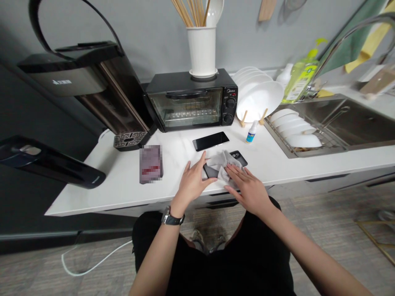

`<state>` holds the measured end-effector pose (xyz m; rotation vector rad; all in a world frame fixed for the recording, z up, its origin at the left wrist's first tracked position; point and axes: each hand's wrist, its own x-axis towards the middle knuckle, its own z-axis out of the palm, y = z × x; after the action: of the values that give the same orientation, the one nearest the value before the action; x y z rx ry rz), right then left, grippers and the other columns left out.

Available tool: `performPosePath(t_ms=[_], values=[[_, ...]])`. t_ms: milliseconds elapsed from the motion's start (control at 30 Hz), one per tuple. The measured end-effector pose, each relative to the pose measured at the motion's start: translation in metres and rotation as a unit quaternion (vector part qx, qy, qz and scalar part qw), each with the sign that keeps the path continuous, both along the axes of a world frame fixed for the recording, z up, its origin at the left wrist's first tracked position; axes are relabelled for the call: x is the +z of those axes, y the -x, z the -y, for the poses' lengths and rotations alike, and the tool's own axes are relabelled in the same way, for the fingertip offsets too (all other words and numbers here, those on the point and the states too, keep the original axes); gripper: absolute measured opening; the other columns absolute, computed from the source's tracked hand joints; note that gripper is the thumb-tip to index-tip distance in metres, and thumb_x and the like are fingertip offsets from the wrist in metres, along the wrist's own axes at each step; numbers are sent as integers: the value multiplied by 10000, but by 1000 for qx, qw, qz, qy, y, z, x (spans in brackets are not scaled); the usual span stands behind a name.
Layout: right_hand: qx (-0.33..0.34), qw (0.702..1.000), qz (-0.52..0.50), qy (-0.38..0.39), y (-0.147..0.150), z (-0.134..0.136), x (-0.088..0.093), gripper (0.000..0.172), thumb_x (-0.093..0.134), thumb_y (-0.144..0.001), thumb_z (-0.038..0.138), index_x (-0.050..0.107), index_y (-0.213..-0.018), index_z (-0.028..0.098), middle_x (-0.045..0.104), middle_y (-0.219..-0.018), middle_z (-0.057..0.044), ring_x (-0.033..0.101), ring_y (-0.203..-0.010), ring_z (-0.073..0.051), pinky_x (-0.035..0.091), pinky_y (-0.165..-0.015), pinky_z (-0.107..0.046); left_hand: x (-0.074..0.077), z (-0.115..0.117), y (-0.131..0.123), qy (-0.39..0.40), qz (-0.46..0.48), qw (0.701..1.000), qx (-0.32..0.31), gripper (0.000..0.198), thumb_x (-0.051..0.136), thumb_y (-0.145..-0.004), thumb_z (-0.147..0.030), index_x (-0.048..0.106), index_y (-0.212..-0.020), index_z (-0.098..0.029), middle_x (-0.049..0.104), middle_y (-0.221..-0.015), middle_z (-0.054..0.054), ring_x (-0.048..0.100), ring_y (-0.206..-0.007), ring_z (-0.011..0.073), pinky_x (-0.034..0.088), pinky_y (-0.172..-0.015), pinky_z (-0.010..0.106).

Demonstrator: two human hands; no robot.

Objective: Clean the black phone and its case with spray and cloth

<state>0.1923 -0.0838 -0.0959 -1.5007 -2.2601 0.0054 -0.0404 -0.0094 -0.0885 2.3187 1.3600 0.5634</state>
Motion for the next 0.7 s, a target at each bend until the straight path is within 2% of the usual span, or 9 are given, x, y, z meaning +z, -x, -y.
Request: performPosePath(t_ms=[167,333,433,567,633,700], values=[[-82,996,20,-22,-20,-19,-6,675,406,-1078,545,438,-1565,79,476,-1589,-193,483,-1466,-337,411,-1195,-558,5,0,-1,12,13,1000,-9,1046,725,-935,-416,-29,-1660,-375,554,-1566,66,517,-1453,257,146,-1288,578],[-122,992,-15,-39,0,-44,-11,856,436,-1016,681,461,-1532,-2,450,-1588,-259,435,-1491,-384,371,-1217,-562,6,1,-1,16,8,1000,-10,1009,702,-948,-419,-12,-1660,-384,548,-1572,58,529,-1444,261,139,-1289,580],[-94,994,-41,-29,32,-49,-10,878,460,-997,701,491,-1509,-12,452,-1581,-269,436,-1490,-388,343,-1239,-557,3,1,0,16,5,1000,-13,979,659,-967,-394,-28,-1664,-366,526,-1588,71,518,-1454,260,135,-1291,581],[-23,998,-65,-2,75,-37,-3,812,432,-1034,639,496,-1503,-21,463,-1575,-257,443,-1491,-357,343,-1251,-524,-4,-2,3,5,-10,1000,-23,973,615,-961,-312,-49,-1672,-319,477,-1619,97,499,-1471,260,136,-1303,559],[1,997,-77,5,83,-26,1,777,432,-1042,620,497,-1509,1,480,-1567,-243,452,-1488,-341,353,-1247,-521,-6,-4,4,5,-24,999,-20,985,596,-934,-240,-51,-1674,-306,484,-1613,99,537,-1441,256,139,-1307,553],[31,996,-83,12,79,-15,3,737,453,-1039,614,498,-1524,60,501,-1566,-202,465,-1481,-322,364,-1243,-526,-6,-4,3,9,-37,999,-8,1014,597,-897,-191,-43,-1676,-295,519,-1588,97,582,-1397,255,150,-1308,549]])
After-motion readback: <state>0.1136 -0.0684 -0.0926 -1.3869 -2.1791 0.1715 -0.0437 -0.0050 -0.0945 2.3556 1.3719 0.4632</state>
